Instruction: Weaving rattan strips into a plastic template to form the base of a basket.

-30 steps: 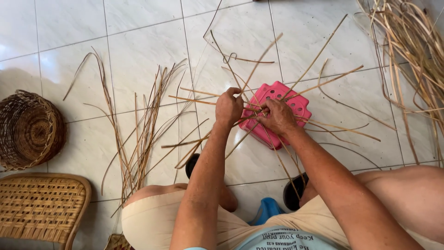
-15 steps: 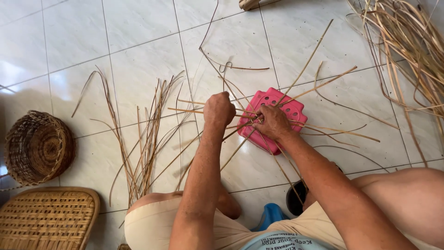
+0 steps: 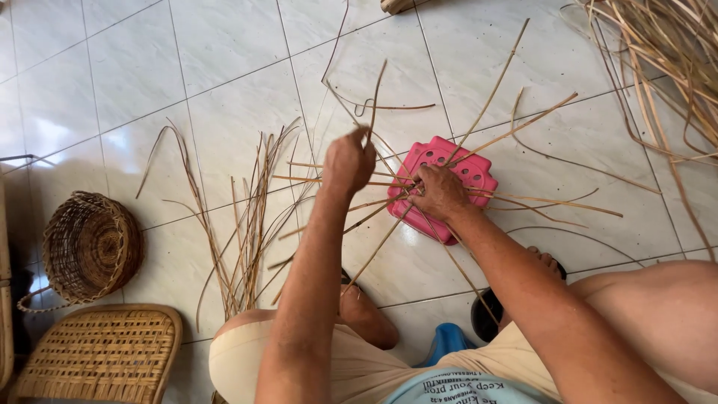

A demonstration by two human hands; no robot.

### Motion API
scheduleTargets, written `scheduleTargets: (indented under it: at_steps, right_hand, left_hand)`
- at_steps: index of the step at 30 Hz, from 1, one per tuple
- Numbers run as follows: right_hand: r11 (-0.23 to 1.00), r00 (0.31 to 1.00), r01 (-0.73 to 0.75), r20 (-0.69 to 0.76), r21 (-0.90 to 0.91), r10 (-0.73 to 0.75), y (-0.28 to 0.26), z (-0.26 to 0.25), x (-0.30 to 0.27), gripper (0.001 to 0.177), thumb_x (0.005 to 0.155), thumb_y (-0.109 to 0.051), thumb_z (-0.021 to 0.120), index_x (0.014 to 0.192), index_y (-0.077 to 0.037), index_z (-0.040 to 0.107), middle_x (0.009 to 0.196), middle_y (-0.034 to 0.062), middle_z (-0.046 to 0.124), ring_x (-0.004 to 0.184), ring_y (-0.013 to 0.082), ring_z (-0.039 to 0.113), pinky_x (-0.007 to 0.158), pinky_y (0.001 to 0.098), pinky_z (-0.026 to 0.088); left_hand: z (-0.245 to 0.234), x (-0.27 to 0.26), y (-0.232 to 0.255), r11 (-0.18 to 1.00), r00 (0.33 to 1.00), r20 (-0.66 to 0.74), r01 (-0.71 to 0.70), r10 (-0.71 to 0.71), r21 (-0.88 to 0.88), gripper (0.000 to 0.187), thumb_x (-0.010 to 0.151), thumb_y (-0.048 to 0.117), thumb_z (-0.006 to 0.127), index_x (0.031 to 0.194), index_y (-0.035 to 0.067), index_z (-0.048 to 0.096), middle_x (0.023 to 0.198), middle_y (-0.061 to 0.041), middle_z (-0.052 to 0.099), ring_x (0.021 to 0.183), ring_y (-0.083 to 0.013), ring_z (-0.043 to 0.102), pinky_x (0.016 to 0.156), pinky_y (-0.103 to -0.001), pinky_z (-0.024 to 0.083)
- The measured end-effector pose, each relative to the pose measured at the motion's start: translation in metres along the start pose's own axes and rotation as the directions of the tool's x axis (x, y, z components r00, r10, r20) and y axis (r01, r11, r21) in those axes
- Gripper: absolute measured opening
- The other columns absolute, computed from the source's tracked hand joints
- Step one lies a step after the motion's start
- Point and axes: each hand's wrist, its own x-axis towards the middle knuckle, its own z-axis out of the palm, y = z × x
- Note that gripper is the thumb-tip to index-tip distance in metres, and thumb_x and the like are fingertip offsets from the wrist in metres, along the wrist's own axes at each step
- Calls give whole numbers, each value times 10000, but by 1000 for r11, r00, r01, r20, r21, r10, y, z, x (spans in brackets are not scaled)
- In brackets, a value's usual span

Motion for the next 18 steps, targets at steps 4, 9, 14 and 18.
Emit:
scheduleTargets:
  at_steps: [4,9,14,18]
  right_hand:
    - [1000,1000,6,-8,-14,-6,-9,-5,1,480,682,-354,902,1070,-178,682,930,81,671,996,365,693,925,503,545]
    - [996,992,-78,92,-45,82,-31,-24,0,293,822,-354,819,951,-160,641,897,40,679,872,263,634,785,457,520]
    - [1000,999,10,-32,11,-9,-8,-2,-1,471,680,-351,897,1051,-160,680,933,110,670,983,395,690,902,527,543]
    - [1000,999,5,-39,5,-5,-6,3,2,481,666,-368,901,1044,-171,678,934,101,672,987,389,693,901,523,544]
  left_hand:
    - [-49,9,24,942,908,-370,-279,195,-188,400,969,234,682,1344,96,689,826,-172,744,864,-369,694,804,-563,535]
    - [-93,5,67,918,934,-303,-279,191,-282,342,919,363,673,1175,167,789,673,49,628,613,-75,572,587,-290,501]
    - [-60,-4,30,992,993,41,-111,113,-61,235,914,356,665,1114,336,787,671,14,700,715,-214,739,716,-385,597]
    - [-68,-16,25,923,987,-53,-162,153,-350,272,979,239,679,1242,236,751,782,-11,726,678,-123,709,601,-292,595]
